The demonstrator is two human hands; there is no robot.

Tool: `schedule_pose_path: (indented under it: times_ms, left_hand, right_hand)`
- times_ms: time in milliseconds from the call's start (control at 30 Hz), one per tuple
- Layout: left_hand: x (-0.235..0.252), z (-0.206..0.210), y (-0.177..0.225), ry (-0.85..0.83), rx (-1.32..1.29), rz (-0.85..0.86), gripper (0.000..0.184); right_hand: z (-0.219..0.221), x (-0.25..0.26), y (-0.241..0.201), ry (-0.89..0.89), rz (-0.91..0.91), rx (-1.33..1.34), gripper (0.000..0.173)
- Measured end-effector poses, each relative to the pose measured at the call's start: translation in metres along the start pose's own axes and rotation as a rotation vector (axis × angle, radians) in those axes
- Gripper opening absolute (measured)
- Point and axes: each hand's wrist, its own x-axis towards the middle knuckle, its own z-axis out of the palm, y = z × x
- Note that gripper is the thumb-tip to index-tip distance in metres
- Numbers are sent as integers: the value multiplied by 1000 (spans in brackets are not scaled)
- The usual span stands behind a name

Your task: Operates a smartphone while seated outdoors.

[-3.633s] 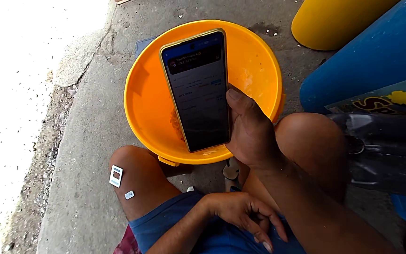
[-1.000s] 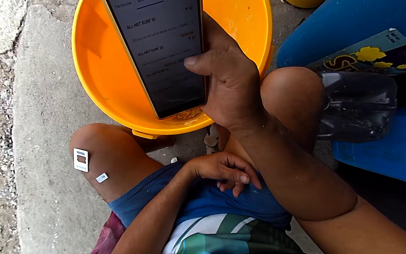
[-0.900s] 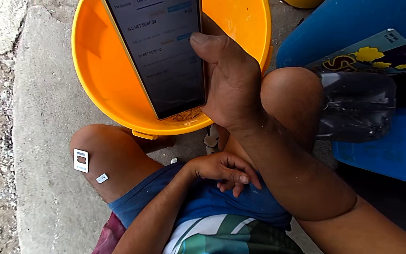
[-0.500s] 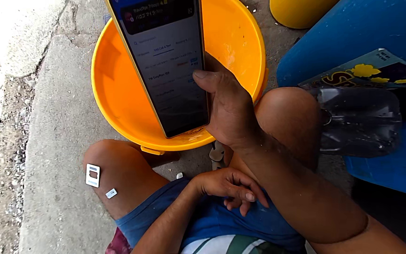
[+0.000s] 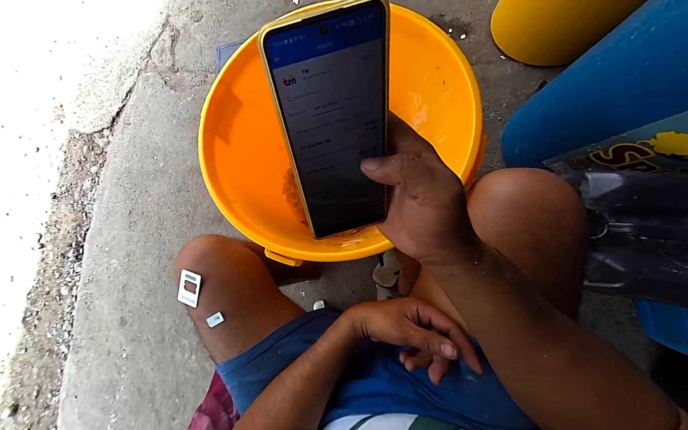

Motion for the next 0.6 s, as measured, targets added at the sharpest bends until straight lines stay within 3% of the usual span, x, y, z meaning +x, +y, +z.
schedule_pose_path:
  times_ms: [600]
  left_hand:
    - [0, -1, -3, 0, -14, -1, 33]
  right_hand:
    - [-1, 0, 1, -45, -23, 29, 40]
